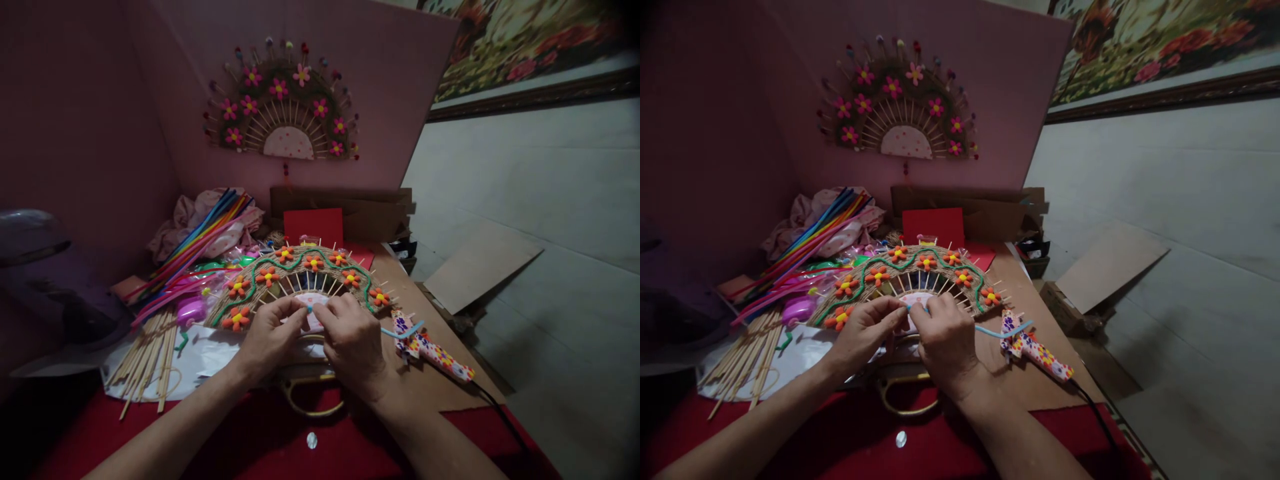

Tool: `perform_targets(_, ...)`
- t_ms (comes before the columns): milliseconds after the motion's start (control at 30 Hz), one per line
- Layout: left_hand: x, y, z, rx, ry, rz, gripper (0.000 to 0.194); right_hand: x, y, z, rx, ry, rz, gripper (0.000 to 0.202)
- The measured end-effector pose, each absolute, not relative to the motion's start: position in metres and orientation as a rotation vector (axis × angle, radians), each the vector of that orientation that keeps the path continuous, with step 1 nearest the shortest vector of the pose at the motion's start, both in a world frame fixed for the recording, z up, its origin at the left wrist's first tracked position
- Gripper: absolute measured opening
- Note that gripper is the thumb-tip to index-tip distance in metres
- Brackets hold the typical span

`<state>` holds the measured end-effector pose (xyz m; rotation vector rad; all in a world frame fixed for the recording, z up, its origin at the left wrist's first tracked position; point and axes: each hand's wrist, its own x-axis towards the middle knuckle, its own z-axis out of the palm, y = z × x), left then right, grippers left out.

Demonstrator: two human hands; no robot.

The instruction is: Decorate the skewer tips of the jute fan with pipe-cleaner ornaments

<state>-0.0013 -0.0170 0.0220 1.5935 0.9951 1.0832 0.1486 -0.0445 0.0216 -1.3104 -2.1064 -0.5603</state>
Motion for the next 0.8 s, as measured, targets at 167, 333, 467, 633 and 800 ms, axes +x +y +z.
perform_targets(167, -0.007, -0.016, 0.026, 1.819, 1.005, 0.973, 0.019, 0.15, -0.043, 0.023, -1.254, -2.124, -0.609, 0.018)
perform_targets(333, -0.007, -0.016, 0.03, 1.64, 0.967, 0.968, 0.019, 0.151, -0.042, 0.02, -1.205, -2.089, -0.424, 0.019)
perform_targets(467, -0.001, -0.02, 0.025, 1.46, 0.988, 1.125, 0.021, 0.146, -0.042, 0.01, -1.124, -2.091, -0.293, 0.019)
perform_targets(633, 0.004, -0.022, 0.013, 1.546, 1.005, 1.235, 0.019, 0.141, -0.042, 0.004, -1.126, -2.095, -0.28, 0.02)
perform_targets(800, 0.0, -0.018, 0.011, 1.705, 1.051, 1.233, 0.018, 0.146, -0.043, 0.013, -1.281, -2.069, -0.434, 0.013)
